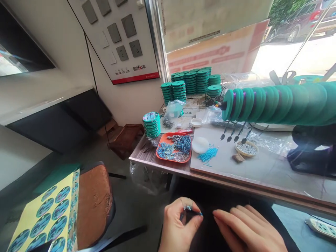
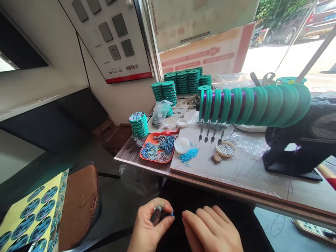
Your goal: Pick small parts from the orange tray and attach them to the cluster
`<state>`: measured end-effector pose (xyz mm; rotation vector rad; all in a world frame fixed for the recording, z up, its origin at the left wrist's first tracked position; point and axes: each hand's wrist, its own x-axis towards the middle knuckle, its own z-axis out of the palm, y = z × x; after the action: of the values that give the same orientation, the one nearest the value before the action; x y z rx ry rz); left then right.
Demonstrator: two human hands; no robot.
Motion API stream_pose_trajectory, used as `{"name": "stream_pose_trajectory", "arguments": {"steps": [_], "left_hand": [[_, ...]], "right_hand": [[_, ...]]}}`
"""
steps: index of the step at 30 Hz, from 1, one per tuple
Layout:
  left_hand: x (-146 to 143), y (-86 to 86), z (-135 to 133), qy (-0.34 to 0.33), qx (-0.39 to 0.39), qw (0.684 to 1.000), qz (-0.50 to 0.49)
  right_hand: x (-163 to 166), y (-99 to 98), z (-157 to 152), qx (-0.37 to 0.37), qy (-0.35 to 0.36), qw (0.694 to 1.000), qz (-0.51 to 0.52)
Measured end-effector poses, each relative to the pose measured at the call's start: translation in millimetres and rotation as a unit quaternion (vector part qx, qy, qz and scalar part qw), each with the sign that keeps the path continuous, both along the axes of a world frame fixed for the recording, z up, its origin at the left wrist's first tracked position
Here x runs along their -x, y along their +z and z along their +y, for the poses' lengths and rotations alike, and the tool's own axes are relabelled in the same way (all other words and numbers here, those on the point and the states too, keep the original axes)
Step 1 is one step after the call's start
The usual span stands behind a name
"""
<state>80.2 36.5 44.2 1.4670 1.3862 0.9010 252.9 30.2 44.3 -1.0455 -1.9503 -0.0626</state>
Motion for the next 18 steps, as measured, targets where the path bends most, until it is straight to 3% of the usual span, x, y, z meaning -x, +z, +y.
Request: {"name": "stream_pose_trajectory", "arguments": {"steps": [6,13,18], "left_hand": [[1.8,-2.3,-3.4,-0.012,-0.053,0.996,0.068],[1.7,0.2,-3.0,-0.008,-0.087,0.994,0.070],[-3.0,1.0,-6.1,0.010,-0.106,0.993,0.058]], "right_hand": [[6.4,1.2,1.1,-0.004,0.005,1.000,-0.014],[6.6,-0.2,0.8,0.001,0.005,1.000,-0.008],[5.7,-4.2,-0.7,0.019,0.024,0.998,-0.063]]}}
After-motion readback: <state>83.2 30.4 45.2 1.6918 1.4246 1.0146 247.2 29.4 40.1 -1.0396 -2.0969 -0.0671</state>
